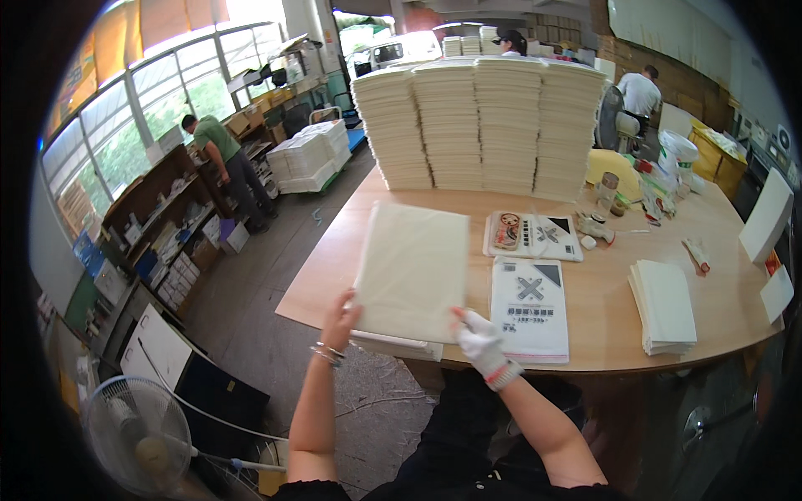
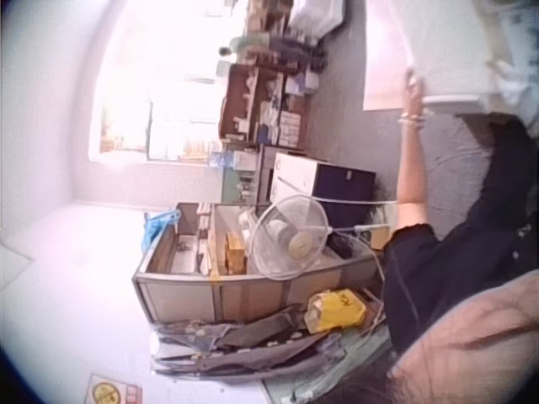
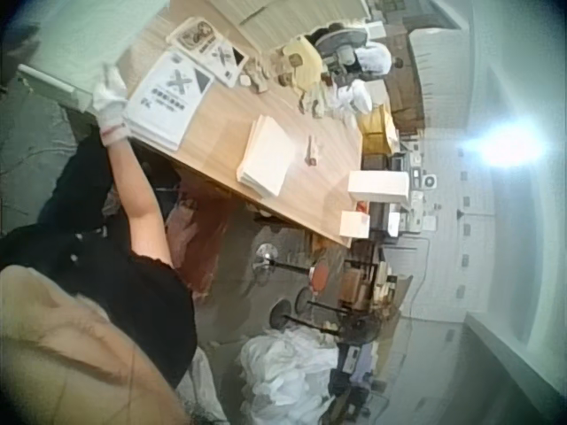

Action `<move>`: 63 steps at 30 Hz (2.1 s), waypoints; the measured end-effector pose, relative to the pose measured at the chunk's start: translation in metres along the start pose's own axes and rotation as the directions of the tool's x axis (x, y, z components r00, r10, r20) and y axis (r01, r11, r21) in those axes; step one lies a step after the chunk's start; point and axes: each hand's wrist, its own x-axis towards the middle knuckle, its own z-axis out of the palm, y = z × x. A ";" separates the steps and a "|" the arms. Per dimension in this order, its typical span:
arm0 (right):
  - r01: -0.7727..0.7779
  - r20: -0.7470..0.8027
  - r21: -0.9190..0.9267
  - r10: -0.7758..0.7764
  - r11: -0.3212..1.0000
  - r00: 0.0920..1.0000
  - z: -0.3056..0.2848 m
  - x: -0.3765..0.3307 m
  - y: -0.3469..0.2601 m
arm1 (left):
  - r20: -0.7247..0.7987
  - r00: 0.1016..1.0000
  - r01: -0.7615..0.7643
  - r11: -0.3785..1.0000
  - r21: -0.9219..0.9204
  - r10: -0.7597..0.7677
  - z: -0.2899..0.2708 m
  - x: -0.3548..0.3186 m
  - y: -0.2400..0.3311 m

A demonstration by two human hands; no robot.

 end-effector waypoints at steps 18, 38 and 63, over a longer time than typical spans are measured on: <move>-0.077 -0.788 -0.275 -0.179 0.958 0.589 -0.198 -0.142 -0.064 | -0.386 0.754 -0.348 0.822 0.451 0.531 -0.018 -0.005 -0.004; 0.236 -0.958 0.224 0.168 0.946 0.234 -0.339 -0.151 -0.185 | 0.666 0.708 -0.702 0.337 0.627 0.235 0.303 -0.024 -0.048; -0.075 -0.706 0.496 0.453 0.865 0.544 -0.095 -0.247 -0.071 | 0.647 0.714 0.394 0.917 -0.055 -0.268 0.265 -0.002 -0.031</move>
